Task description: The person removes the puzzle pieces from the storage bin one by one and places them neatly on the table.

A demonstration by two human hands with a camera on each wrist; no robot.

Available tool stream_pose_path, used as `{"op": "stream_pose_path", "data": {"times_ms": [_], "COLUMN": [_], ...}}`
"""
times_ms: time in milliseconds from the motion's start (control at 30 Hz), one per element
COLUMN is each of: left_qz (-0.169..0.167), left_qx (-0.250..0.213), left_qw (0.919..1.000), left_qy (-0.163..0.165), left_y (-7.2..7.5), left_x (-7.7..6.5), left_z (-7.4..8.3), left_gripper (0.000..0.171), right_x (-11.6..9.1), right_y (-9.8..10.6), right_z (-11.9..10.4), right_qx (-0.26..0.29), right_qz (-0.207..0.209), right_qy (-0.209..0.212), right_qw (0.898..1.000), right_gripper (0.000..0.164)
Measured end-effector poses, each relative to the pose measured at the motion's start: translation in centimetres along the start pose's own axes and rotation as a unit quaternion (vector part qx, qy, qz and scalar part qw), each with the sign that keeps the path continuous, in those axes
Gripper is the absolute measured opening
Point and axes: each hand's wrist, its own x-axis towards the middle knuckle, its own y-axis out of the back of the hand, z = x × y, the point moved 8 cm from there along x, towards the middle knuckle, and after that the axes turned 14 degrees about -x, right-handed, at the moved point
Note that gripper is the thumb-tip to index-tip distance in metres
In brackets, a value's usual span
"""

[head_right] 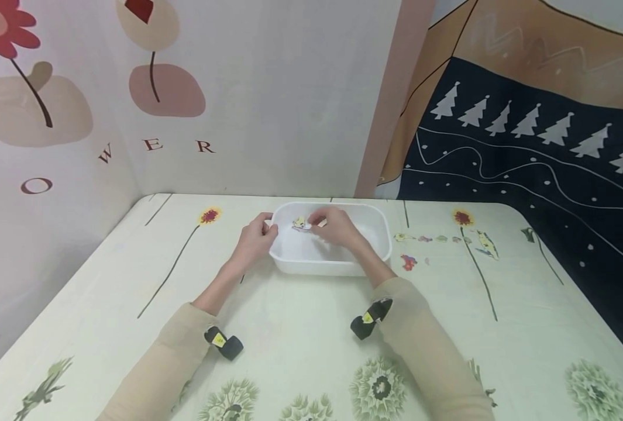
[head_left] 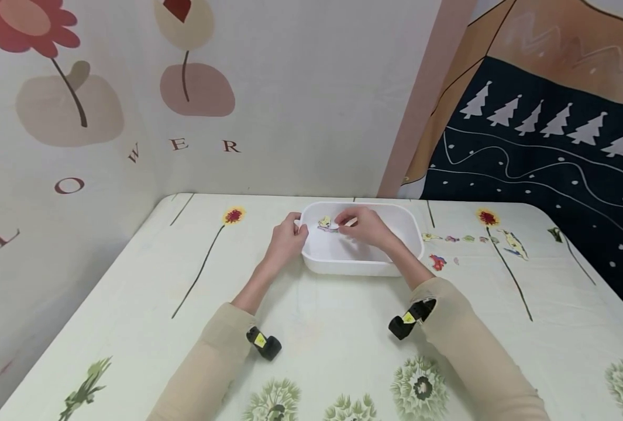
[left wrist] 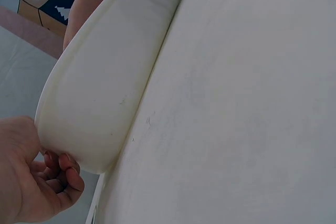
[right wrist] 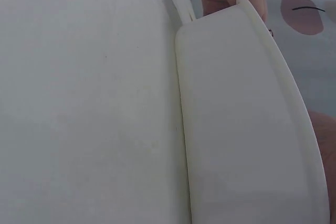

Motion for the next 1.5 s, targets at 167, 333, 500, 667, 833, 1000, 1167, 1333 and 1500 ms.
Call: {"op": "stream_pose_path", "data": {"times_ms": [167, 333, 500, 667, 833, 1000, 1167, 1333, 1500], "left_qz": [0.004, 0.003, 0.004, 0.007, 0.008, 0.010, 0.009, 0.006, 0.007], "left_qx": [0.001, 0.003, 0.007, 0.014, 0.017, 0.016, 0.015, 0.011, 0.011], "left_qw": [1.0000, 1.0000, 1.0000, 0.9999, 0.9998, 0.9998, 0.9998, 0.9999, 0.9999], "left_qy": [-0.005, -0.004, -0.002, 0.000, 0.003, 0.003, 0.007, 0.007, 0.008], "left_y": [0.1, 0.1, 0.1, 0.2, 0.3, 0.3, 0.2, 0.0, 0.0], "left_x": [0.0, 0.0, 0.0, -0.1, -0.2, -0.2, -0.1, 0.0, 0.0], "left_z": [0.0, 0.1, 0.0, 0.1, 0.1, 0.1, 0.0, 0.1, 0.1], "left_gripper": [0.042, 0.042, 0.042, 0.042, 0.042, 0.042, 0.043, 0.042, 0.042], "right_x": [0.6, 0.7, 0.5, 0.2, 0.0, -0.3, -0.5, -0.9, -1.6], "right_y": [-0.7, -1.2, -1.8, -2.3, -2.6, -2.7, -2.4, -1.6, -0.5], "right_z": [-1.0, -1.6, -1.0, -0.5, -0.2, -0.3, -0.4, -0.6, -0.5], "right_qx": [-0.040, -0.068, -0.057, -0.065, -0.086, -0.086, -0.086, -0.071, -0.031], "right_qz": [-0.013, -0.030, -0.062, -0.080, -0.104, -0.116, -0.112, -0.093, -0.061], "right_qy": [0.051, 0.075, 0.023, -0.018, -0.038, -0.031, -0.019, -0.017, -0.015], "right_qw": [0.998, 0.994, 0.996, 0.995, 0.990, 0.989, 0.990, 0.993, 0.998], "right_gripper": [0.019, 0.017, 0.014, 0.012, 0.006, 0.003, 0.005, 0.009, 0.014]}}
